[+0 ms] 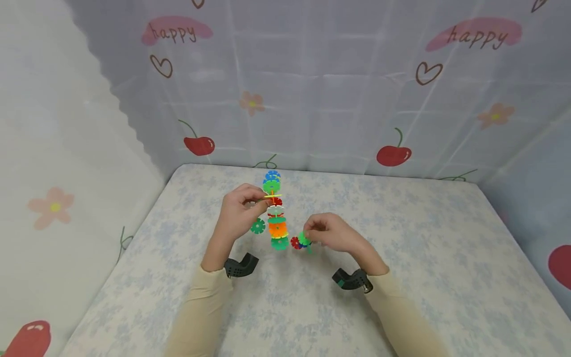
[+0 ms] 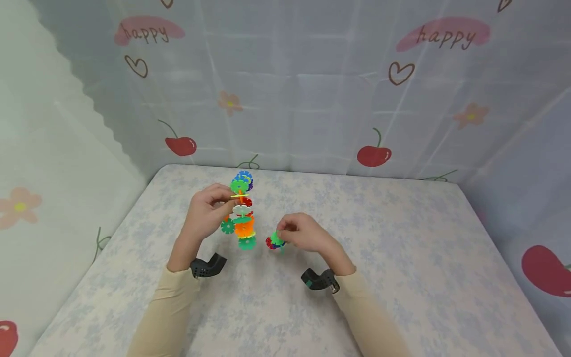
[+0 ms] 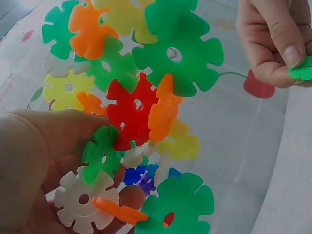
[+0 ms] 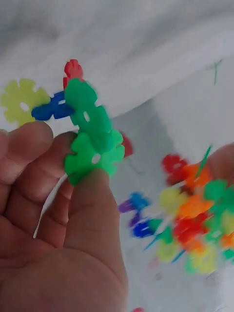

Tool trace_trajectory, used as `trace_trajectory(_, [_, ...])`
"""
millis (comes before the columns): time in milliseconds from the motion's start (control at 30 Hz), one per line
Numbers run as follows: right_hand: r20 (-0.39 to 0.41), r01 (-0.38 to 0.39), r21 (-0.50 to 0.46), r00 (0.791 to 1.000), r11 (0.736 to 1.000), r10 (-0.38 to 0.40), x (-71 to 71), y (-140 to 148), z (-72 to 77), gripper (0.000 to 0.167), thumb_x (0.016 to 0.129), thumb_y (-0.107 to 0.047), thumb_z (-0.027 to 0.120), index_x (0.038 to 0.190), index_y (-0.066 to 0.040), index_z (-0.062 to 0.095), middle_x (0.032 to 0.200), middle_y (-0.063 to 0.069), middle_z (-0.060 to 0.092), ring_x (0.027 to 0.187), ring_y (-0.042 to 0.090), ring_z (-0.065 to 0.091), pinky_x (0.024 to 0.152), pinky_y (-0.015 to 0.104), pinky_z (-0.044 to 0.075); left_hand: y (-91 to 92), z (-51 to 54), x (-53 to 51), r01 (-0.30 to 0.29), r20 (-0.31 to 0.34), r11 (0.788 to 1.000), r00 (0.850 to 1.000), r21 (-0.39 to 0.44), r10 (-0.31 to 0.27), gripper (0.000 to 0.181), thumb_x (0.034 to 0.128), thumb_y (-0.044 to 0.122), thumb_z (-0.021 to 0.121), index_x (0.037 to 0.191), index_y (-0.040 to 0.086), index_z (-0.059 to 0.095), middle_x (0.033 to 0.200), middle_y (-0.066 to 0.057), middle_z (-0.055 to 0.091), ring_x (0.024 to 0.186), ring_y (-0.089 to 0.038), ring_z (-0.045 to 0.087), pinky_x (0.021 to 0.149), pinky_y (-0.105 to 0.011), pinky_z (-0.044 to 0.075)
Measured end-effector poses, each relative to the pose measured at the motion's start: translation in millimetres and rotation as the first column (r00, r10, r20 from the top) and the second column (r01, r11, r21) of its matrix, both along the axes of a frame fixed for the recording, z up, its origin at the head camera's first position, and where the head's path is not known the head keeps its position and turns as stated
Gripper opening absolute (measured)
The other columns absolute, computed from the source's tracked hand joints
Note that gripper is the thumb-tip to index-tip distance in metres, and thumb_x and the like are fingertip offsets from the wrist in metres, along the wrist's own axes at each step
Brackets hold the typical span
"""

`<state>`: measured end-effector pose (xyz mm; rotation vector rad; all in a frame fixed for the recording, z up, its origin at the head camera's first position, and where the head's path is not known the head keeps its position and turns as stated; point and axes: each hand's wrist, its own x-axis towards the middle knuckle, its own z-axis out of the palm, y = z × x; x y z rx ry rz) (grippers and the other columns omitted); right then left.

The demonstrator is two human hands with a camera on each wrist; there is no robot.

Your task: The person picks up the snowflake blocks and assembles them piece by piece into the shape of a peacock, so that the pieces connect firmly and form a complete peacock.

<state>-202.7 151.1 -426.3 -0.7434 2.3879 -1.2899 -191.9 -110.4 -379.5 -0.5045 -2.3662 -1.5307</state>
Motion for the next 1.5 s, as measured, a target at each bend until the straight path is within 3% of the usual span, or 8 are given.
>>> trace_trajectory(167, [0.261, 0.081, -0.013, 0.962, 0.997, -0.075, -18.0, 24, -12.8, 0.02, 0.103, -0.015, 0.057, 0.101, 0.002, 0.067, 0.07, 0.002, 0.056, 0.06, 0.017, 0.047, 0.057, 0.03, 0.041, 1.6, -0.6, -0.2, 0.009, 0.035, 1.0, 0.999, -0.023, -0.008, 0.01, 0.0904, 0.005, 0.07, 0.084, 0.002, 0.076, 0.099, -0.012, 0.071, 0.091, -0.023, 0.063, 0.076, -0.033, 0.055])
trace_trajectory(300, [0.316, 0.102, -0.001, 0.944, 0.995, -0.096, -26.2, 29, -24.3, 0.02, 0.103, -0.015, 0.057, 0.107, 0.001, 0.068, 0.066, -0.001, 0.05, 0.057, 0.014, 0.041, 0.054, 0.027, 0.036, 2.1, -1.7, -0.7, 0.016, 0.041, 0.999, 0.999, -0.035, -0.015, 0.01, 0.0906, 0.006, 0.07, 0.084, 0.002, 0.077, 0.098, -0.012, 0.071, 0.092, -0.024, 0.063, 0.077, -0.034, 0.054])
trace_trajectory(767, [-0.065, 0.13, 0.303, 0.991, 0.944, -0.116, -8.0, 9, -10.1, 0.036, 0.089, -0.034, 0.077, 0.113, -0.01, 0.066, 0.1, 0.01, 0.07, 0.072, 0.017, 0.061, 0.064, 0.029, 0.051, 2.1, 1.9, -0.9, 0.013, 0.052, 0.999, 0.999, -0.05, -0.011, 0.01, 0.0903, 0.007, 0.069, 0.086, 0.002, 0.077, 0.1, -0.011, 0.071, 0.091, -0.024, 0.062, 0.078, -0.035, 0.053])
trace_trajectory(1000, [-0.298, 0.417, 0.359, 0.899, 0.835, -0.321, 1.3, -21, -30.2, 0.036, 0.091, -0.045, 0.074, 0.085, -0.011, 0.063, 0.062, 0.0, 0.056, 0.053, 0.014, 0.049, 0.048, 0.025, 0.036, 2.9, 1.7, -1.0, 0.024, 0.057, 0.999, 0.998, -0.037, -0.022, 0.01, 0.0905, 0.007, 0.07, 0.086, 0.002, 0.077, 0.099, -0.011, 0.071, 0.09, -0.025, 0.062, 0.079, -0.036, 0.053])
trace_trajectory(1133, [-0.379, 0.475, 0.332, 0.858, 0.815, -0.346, 0.5, -26, -38.3, 0.026, 0.092, -0.035, 0.075, 0.094, -0.009, 0.071, 0.073, 0.005, 0.064, 0.06, 0.017, 0.055, 0.05, 0.027, 0.04, 3.1, 1.5, -0.2, 0.032, 0.055, 0.999, 0.998, -0.042, -0.03, 0.01, 0.0905, 0.008, 0.07, 0.085, 0.003, 0.077, 0.099, -0.011, 0.071, 0.091, -0.024, 0.062, 0.079, -0.037, 0.053])
trace_trajectory(1267, [-0.37, 0.444, 0.201, 0.86, 0.873, -0.351, -1.0, -21, -37.2, 0.017, 0.093, -0.019, 0.072, 0.105, -0.008, 0.078, 0.094, 0.01, 0.073, 0.078, 0.02, 0.065, 0.063, 0.03, 0.052, 4.2, 0.6, -0.7, 0.04, 0.071, 0.998, 0.997, -0.037, -0.038, 0.01, 0.0912, 0.008, 0.07, 0.085, 0.003, 0.077, 0.098, -0.011, 0.07, 0.088, -0.023, 0.061, 0.076, -0.035, 0.053])
trace_trajectory(1367, [-0.29, 0.394, -0.061, 0.872, 0.917, -0.394, -0.8, -10, -25.2, 0.015, 0.094, -0.01, 0.067, 0.103, -0.003, 0.077, 0.093, 0.01, 0.076, 0.079, 0.014, 0.067, 0.068, 0.027, 0.054, 4.7, -0.5, -0.9, 0.053, 0.089, 0.998, 0.995, -0.025, -0.05, 0.01, 0.0919, 0.006, 0.069, 0.086, 0.002, 0.076, 0.099, -0.012, 0.069, 0.084, -0.022, 0.061, 0.072, -0.031, 0.053])
trace_trajectory(1500, [-0.237, 0.233, -0.486, 0.892, 0.842, -0.384, 5.1, 3, 1.0, 0.012, 0.094, 0.005, 0.062, 0.1, 0.011, 0.071, 0.091, -0.003, 0.074, 0.073, 0.003, 0.063, 0.067, 0.02, 0.053, 6.0, -0.7, -0.7, 0.087, 0.118, 0.996, 0.989, -0.007, -0.085, 0.009, 0.0931, 0.004, 0.069, 0.088, 0.0, 0.075, 0.1, -0.015, 0.069, 0.079, -0.021, 0.061, 0.064, -0.026, 0.053])
